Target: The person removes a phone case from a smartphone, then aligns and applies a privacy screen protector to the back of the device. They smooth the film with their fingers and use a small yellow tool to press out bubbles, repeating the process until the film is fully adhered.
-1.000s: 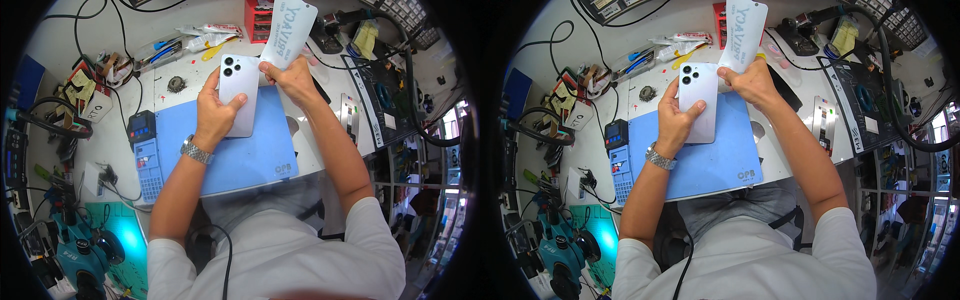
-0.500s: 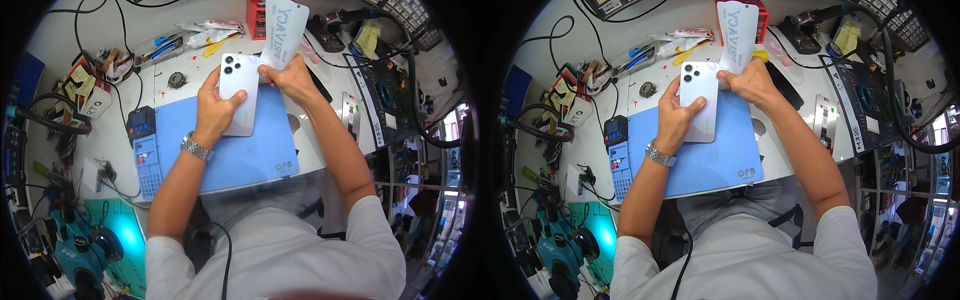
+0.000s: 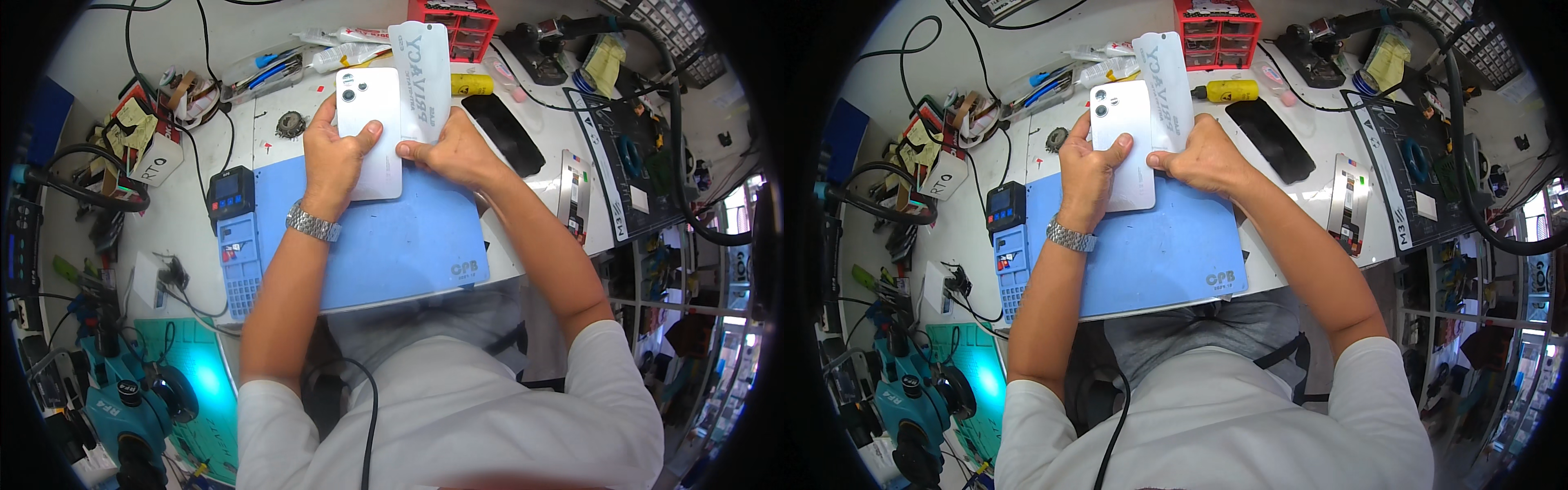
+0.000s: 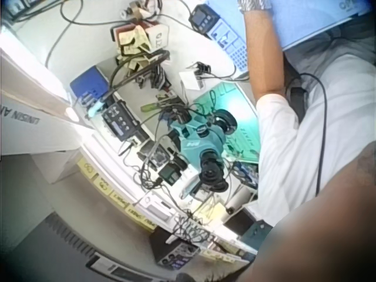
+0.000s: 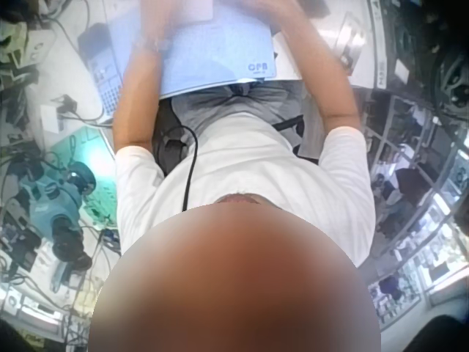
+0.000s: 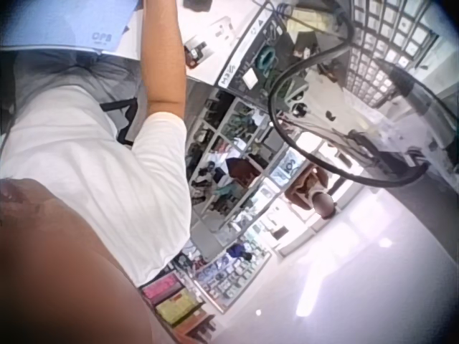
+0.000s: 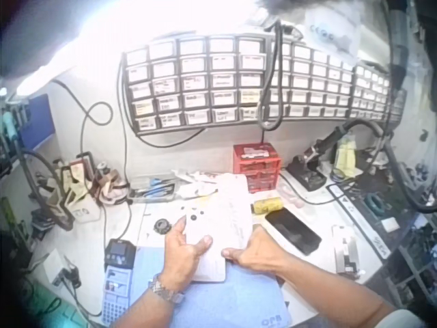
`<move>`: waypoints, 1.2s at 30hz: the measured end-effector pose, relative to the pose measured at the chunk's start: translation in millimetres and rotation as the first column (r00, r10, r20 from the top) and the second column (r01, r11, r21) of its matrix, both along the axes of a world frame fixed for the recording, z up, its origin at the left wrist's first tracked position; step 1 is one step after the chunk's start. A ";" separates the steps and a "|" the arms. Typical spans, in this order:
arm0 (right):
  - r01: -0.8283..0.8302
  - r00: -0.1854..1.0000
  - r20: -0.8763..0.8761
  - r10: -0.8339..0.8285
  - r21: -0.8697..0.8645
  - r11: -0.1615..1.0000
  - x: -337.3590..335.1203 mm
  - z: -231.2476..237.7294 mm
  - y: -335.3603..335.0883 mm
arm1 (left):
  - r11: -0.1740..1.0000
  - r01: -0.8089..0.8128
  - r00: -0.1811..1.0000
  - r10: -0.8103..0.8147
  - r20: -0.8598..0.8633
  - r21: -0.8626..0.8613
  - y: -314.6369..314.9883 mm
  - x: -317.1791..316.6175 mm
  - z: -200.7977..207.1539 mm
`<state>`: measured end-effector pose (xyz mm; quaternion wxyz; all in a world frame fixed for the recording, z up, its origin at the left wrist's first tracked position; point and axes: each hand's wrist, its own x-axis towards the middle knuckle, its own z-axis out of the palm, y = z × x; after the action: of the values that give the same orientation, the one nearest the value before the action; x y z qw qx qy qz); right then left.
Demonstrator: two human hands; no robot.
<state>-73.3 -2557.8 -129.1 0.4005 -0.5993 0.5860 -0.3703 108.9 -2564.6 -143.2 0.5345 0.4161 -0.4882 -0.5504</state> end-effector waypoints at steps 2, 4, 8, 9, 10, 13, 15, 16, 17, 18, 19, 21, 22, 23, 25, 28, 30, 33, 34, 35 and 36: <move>-0.089 0.995 0.042 0.085 0.097 0.991 -3.1 3.0 0.1 | 1.000 -0.012 0.999 0.011 -0.032 -0.013 -5.5 4.5 1.1; -0.115 0.991 0.086 0.104 0.137 0.984 -1.8 5.4 -0.5 | 1.000 -0.030 0.996 0.029 -0.086 -0.007 -4.9 6.7 -0.1; -0.130 0.966 0.230 0.116 0.047 0.990 -3.7 9.8 -0.8 | 0.998 -0.047 0.995 0.043 -0.092 -0.043 -8.3 11.5 1.6; -0.106 0.966 0.242 0.096 0.028 0.994 -3.0 9.5 -0.8 | 0.998 -0.053 0.995 0.049 -0.086 -0.044 -8.7 12.2 2.3; -0.089 0.963 0.255 0.083 0.013 0.996 -2.4 8.9 -1.0 | 0.997 -0.060 0.995 0.056 -0.081 -0.046 -8.9 12.9 3.2; -0.116 0.975 0.192 0.114 0.002 0.993 -0.7 6.8 -0.9 | 0.998 -0.063 0.996 0.061 -0.065 -0.030 -7.7 13.3 6.6; -0.148 0.970 0.196 0.146 -0.002 0.989 1.2 6.5 -0.6 | 0.995 -0.098 0.993 0.098 -0.060 0.004 -5.5 11.7 9.2; -0.127 0.979 0.165 0.121 0.026 0.992 2.0 7.0 -0.2 | 0.992 -0.117 0.992 0.118 -0.043 0.038 -4.7 10.9 10.7; -0.162 0.972 0.177 0.156 0.019 0.987 3.7 6.9 2.9 | 0.990 -0.137 0.990 0.138 -0.034 0.023 -4.4 11.2 12.5; -0.163 0.975 0.160 0.154 0.042 0.986 6.4 6.5 7.4 | 0.987 -0.160 0.987 0.160 -0.011 0.023 -4.9 12.3 14.6; -0.180 0.974 0.150 0.167 0.075 0.981 7.8 7.4 9.5 | 0.983 -0.183 0.983 0.183 0.006 0.006 -5.1 12.9 16.2; -0.182 0.977 0.127 0.169 0.100 0.978 9.0 10.3 10.5 | 0.981 -0.192 0.981 0.192 -0.009 0.033 -4.8 14.7 17.3; -0.207 0.971 0.143 0.194 0.089 0.974 9.7 11.6 10.2 | 0.980 -0.197 0.980 0.198 -0.019 0.023 -4.4 16.1 17.4; -0.199 0.970 0.160 0.180 0.109 0.974 11.3 11.6 10.9 | 0.975 -0.220 0.975 0.221 -0.034 0.037 -5.1 17.9 17.3; -0.202 0.957 0.235 0.173 0.106 0.974 12.4 11.7 10.8 | 0.964 -0.261 0.963 0.263 -0.055 0.048 -7.8 19.3 16.5; -0.207 0.948 0.266 0.175 0.097 0.974 11.6 10.1 11.2 | 0.946 -0.316 0.942 0.322 -0.092 0.079 -9.2 17.8 14.6; -0.212 0.940 0.294 0.176 0.097 0.972 11.8 8.5 11.9 | 0.942 -0.327 0.936 0.334 -0.107 0.076 -7.7 16.8 14.4; -0.217 0.935 0.305 0.180 0.094 0.972 12.5 7.6 12.4 | 0.935 -0.345 0.930 0.352 -0.106 0.082 -6.2 15.9 15.8; -0.214 0.939 0.294 0.177 0.102 0.971 12.9 7.6 12.5 | 0.933 -0.351 0.929 0.357 -0.100 0.077 -6.0 15.8 16.1; -0.218 0.940 0.290 0.181 0.101 0.971 12.9 7.9 12.5 | 0.935 -0.348 0.931 0.354 -0.094 0.075 -5.8 16.2 16.3; -0.219 0.944 0.276 0.182 0.110 0.969 13.2 8.1 13.0 | 0.935 -0.347 0.932 0.352 -0.082 0.069 -5.8 16.8 16.2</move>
<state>-60.0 -2544.7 -121.0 0.5516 -0.5718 0.4875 -0.3621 125.7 -2570.4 -127.0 0.6345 0.4845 -0.3660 -0.4782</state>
